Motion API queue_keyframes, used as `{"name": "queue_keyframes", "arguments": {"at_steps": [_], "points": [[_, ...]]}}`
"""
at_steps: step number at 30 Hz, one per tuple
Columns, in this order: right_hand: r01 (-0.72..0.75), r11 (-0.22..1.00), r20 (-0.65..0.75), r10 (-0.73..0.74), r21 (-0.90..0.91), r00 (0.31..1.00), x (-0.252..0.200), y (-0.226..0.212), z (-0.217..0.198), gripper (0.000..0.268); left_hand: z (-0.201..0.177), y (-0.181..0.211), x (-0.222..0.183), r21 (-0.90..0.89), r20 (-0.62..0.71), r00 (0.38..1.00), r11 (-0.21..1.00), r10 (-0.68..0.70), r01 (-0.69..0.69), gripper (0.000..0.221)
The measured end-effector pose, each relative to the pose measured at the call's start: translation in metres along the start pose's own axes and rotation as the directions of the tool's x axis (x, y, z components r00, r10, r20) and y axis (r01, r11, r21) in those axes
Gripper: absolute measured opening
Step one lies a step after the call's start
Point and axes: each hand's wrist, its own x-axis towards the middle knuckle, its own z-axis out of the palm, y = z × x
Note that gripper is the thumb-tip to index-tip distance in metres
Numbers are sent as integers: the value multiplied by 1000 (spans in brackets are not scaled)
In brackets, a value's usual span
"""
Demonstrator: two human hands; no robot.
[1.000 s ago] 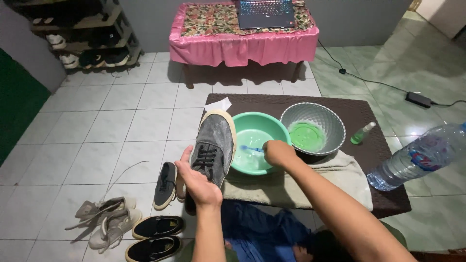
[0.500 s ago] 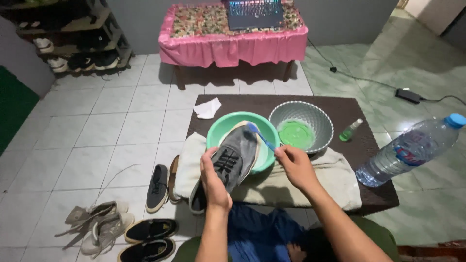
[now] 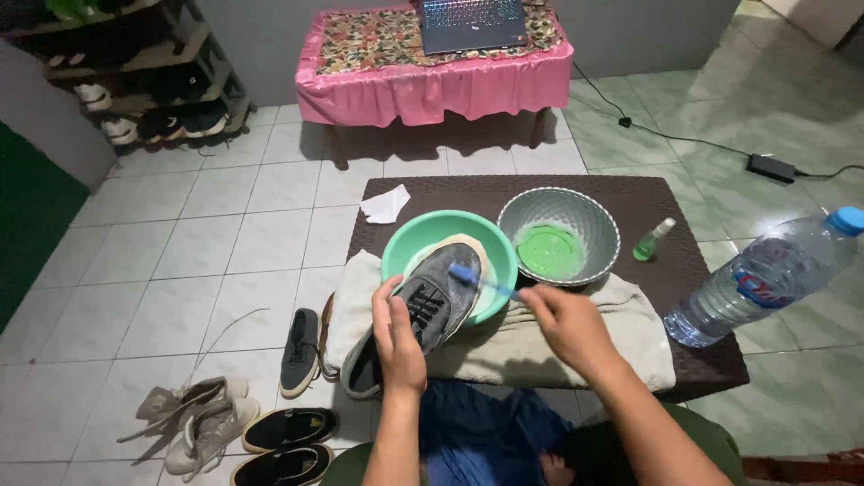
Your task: Cleaning a grey sneaker using a toothbrush and soapy water from a bowl while sitting on a sofa.
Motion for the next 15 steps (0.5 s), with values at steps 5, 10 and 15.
{"name": "queue_keyframes", "arguments": {"at_steps": [5, 10, 15], "points": [[88, 996, 92, -86, -21, 992, 8, 25, 3, 35, -7, 10, 6, -66, -65, 997, 997, -39, 35, 61], [133, 989, -122, -139, -58, 983, 34, 59, 8, 46, -8, 9, 8, -34, -83, 990, 993, -117, 115, 67], [158, 965, 228, -109, -209, 968, 21, 56, 8, 45, -6, 9, 11, -130, -183, 963, 975, -200, 178, 60]]}}
